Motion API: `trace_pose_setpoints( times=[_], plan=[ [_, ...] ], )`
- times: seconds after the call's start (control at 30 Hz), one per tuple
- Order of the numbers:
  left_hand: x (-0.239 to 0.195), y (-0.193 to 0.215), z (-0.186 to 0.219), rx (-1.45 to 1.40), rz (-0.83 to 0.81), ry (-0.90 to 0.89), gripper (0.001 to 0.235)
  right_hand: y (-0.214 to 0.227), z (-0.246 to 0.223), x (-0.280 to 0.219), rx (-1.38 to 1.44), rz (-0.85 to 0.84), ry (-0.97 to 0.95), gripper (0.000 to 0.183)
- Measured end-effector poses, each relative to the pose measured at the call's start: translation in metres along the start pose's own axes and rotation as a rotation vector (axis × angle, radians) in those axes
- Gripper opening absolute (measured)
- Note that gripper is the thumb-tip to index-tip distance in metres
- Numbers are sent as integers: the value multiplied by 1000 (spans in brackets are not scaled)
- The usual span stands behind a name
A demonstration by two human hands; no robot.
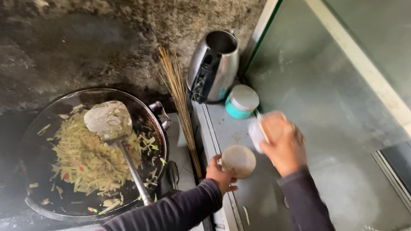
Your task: The person prepares a stir-fry dish in a wok on a gas stove. They handle a basket of red chilies, add ingredients from various containers, and stir the mixture with a spatula. The person also adjusts the stove knob and moves containers on the counter.
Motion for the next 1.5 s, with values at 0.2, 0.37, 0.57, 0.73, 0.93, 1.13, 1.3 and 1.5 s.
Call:
trace_pose_setpoints(
  times=[0.2,0.37,0.57,0.73,0.93,1.13,1.3,1.5],
  plan=[
    [-6,-2,-1,34,23,-46,77,-69,-19,104,-301,69,-7,88],
    [-23,2,13,138,19,-53,81,-66,-28,119,-403,-85,57,75],
    [-19,-1,12,71,10,-21,79,-83,47,-19,105,-597,-173,49],
    [-21,0,11,-56,-88,-18,72,-106,42,-133,827,-486,-684,48],
    [-47,-19,22,-9,-228,-139,73,-76,14,-147,1533,-298,-896,63],
    [-40,-22,22,2,-283,-167,77,-76,7,-143,1582,-196,-918,60],
    [-22,-36,47,115,-275,-88,82,-92,30,-120,1625,-95,-974,52],
    [44,-27,68,-17,-36,-212,67,-165,102,-73,1609,124,-1158,42]
  ],
)
Point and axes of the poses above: each hand's wrist, its own x-axis towards the middle knuckle, its own y-axis out of the back of the hand, z = x × y, the point moved 5 cm from there along x, towards the middle knuckle, and after that the axes turned 4 degrees about y, right-handed, at the moved point
